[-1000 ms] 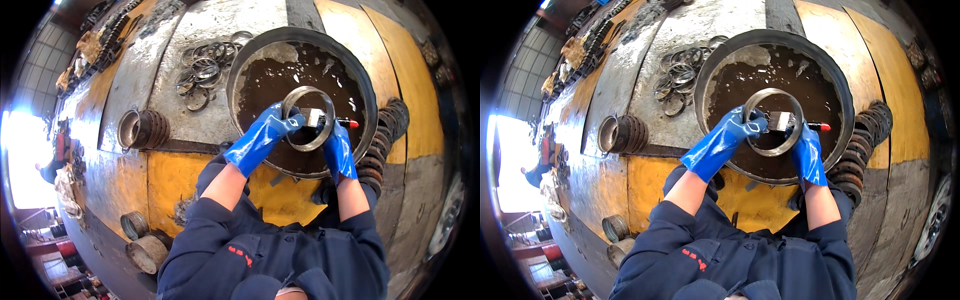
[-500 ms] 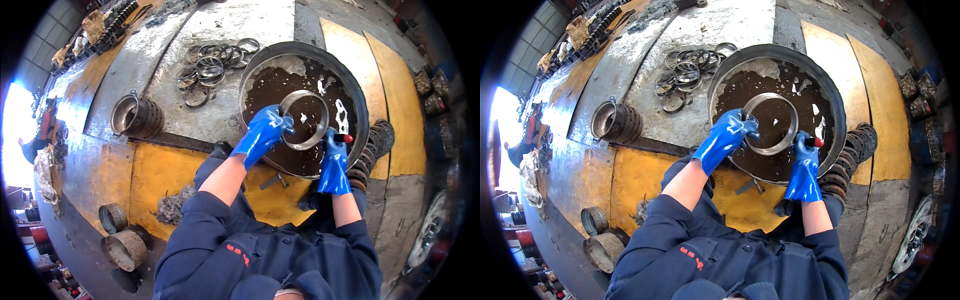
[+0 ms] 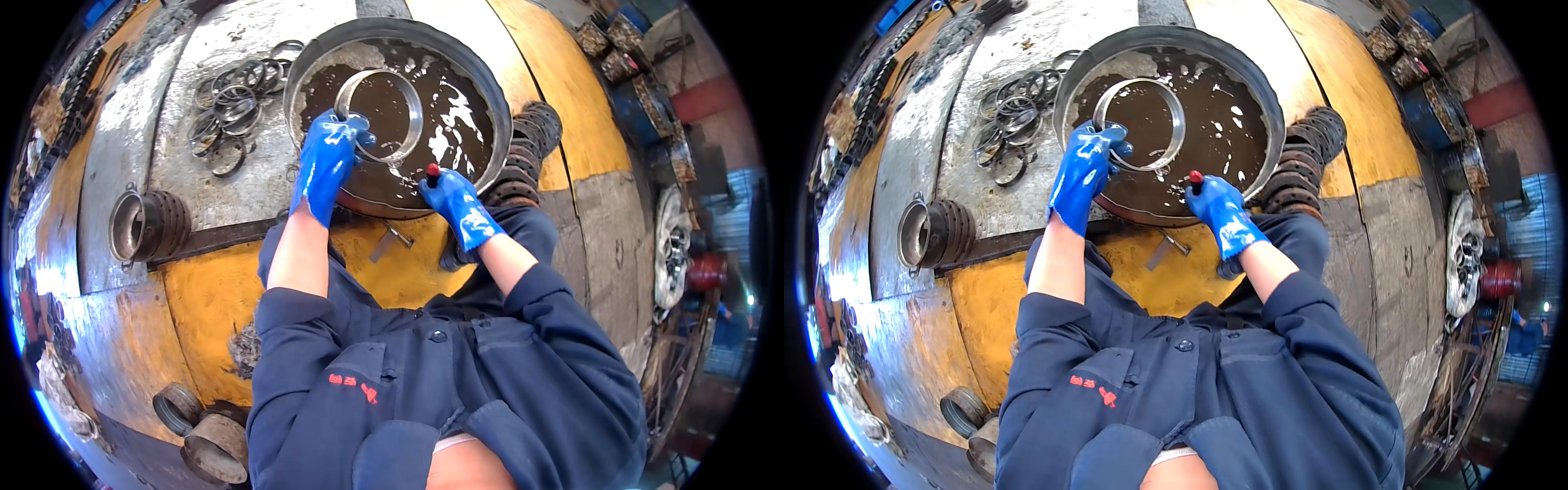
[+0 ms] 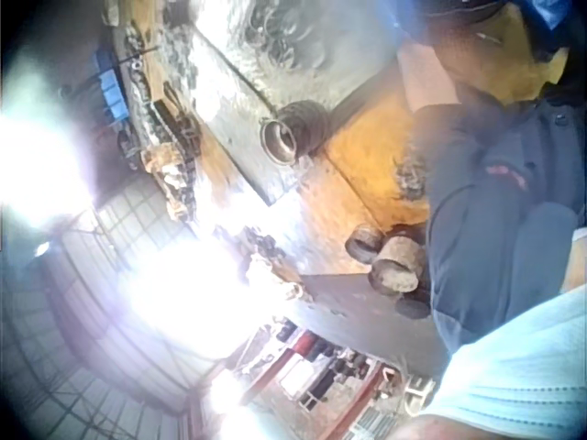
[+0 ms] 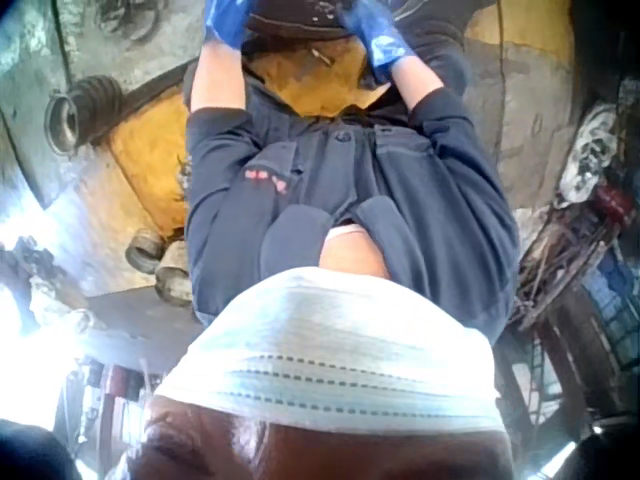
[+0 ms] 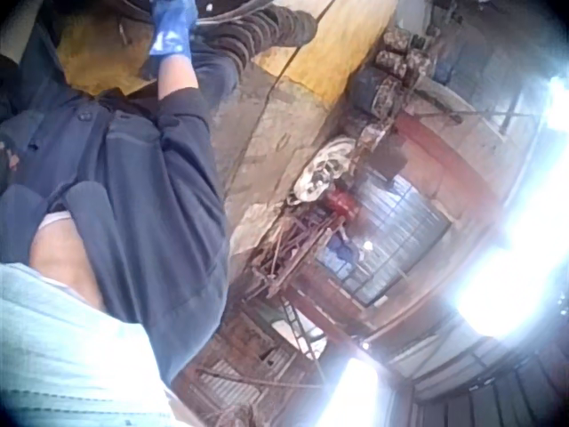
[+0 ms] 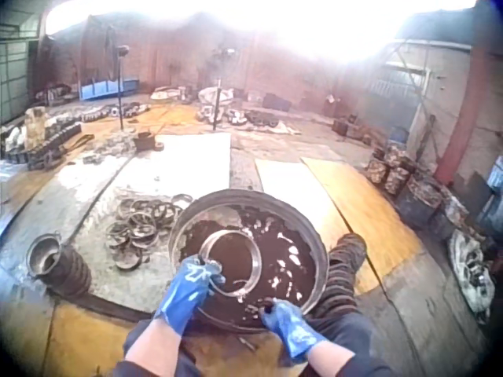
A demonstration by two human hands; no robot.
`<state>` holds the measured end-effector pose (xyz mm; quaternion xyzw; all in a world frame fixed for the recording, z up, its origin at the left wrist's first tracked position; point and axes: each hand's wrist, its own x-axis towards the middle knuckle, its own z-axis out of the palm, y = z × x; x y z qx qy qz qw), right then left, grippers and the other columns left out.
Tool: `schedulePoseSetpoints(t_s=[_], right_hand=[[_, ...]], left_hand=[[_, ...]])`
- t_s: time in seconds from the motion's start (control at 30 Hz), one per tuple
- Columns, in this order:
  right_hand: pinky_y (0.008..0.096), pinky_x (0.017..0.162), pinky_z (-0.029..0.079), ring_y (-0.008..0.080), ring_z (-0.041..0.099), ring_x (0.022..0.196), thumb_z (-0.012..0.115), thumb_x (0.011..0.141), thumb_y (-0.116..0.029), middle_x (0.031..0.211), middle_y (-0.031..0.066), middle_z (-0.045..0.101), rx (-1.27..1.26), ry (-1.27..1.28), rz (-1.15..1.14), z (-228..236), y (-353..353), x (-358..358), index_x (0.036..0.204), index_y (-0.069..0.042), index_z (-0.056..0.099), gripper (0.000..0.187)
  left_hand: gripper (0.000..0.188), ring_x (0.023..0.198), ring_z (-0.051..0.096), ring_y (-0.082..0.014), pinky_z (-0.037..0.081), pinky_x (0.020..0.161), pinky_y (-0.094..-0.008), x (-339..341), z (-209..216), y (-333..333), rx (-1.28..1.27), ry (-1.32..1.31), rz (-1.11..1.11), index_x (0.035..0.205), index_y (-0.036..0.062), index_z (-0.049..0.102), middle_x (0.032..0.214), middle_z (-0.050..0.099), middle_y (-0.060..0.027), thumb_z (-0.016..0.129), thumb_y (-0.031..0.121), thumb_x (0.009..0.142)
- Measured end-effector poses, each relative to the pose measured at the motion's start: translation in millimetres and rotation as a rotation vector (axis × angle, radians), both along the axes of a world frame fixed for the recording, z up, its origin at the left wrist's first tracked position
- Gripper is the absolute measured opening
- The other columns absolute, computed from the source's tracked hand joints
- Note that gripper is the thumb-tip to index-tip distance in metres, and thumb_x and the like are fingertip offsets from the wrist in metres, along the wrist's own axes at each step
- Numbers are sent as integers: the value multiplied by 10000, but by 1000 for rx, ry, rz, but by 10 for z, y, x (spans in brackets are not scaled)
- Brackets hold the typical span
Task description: The person scrubs metal rings with a brush inside a bucket of dark liquid, then places the cleaned rings on a nearby metal surface. The person repeats this process for multiple rings throughout the clip.
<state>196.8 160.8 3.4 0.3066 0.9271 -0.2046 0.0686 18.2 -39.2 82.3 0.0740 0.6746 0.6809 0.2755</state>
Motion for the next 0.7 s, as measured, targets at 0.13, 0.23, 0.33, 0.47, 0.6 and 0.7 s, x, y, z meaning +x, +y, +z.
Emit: schedulePoseSetpoints(t_s=[0.13,0.23,0.33,0.47,0.6,0.7], right_hand=[[497,943,576,419,710,1121,613,942,-472,1160,188,763,-22,-143,-11,90,-18,-27,1127,-115,791,439],[489,965,574,408,710,1130,622,947,-484,1174,191,762,-35,-92,-32,41,19,-16,1132,-87,781,466],[483,980,570,395,709,1144,629,950,-483,1188,181,763,-1,-73,-24,33,-9,1,1155,-93,773,463],[481,987,568,386,708,1153,632,953,-477,1193,174,763,-14,-84,-33,114,-42,-14,1179,-101,764,458],[477,984,570,386,709,1146,632,955,-478,1186,170,764,12,-76,-45,53,-17,-5,1165,-100,766,453],[476,979,572,388,712,1136,632,955,-474,1178,169,766,17,-69,-53,58,-19,-5,1156,-98,767,447]], left_hand=[[243,633,684,-161,494,517,-295,38,-9,-18,-30,-6,-33,1100,63,710,804,750,-76,758,233,933],[251,650,691,-168,498,526,-299,74,21,5,-39,-17,-61,1103,58,706,820,745,-80,757,239,936],[253,670,695,-173,503,537,-301,79,28,9,-50,-23,-94,1102,54,705,832,742,-80,750,242,940],[254,689,700,-169,500,544,-297,82,36,33,-122,5,-95,1104,63,710,827,748,-73,751,249,937],[256,695,703,-165,504,553,-292,104,32,54,-94,15,-92,1102,61,714,824,749,-72,756,246,931],[252,692,702,-163,507,555,-292,92,41,48,-105,8,-100,1097,53,715,821,747,-74,755,236,929]])
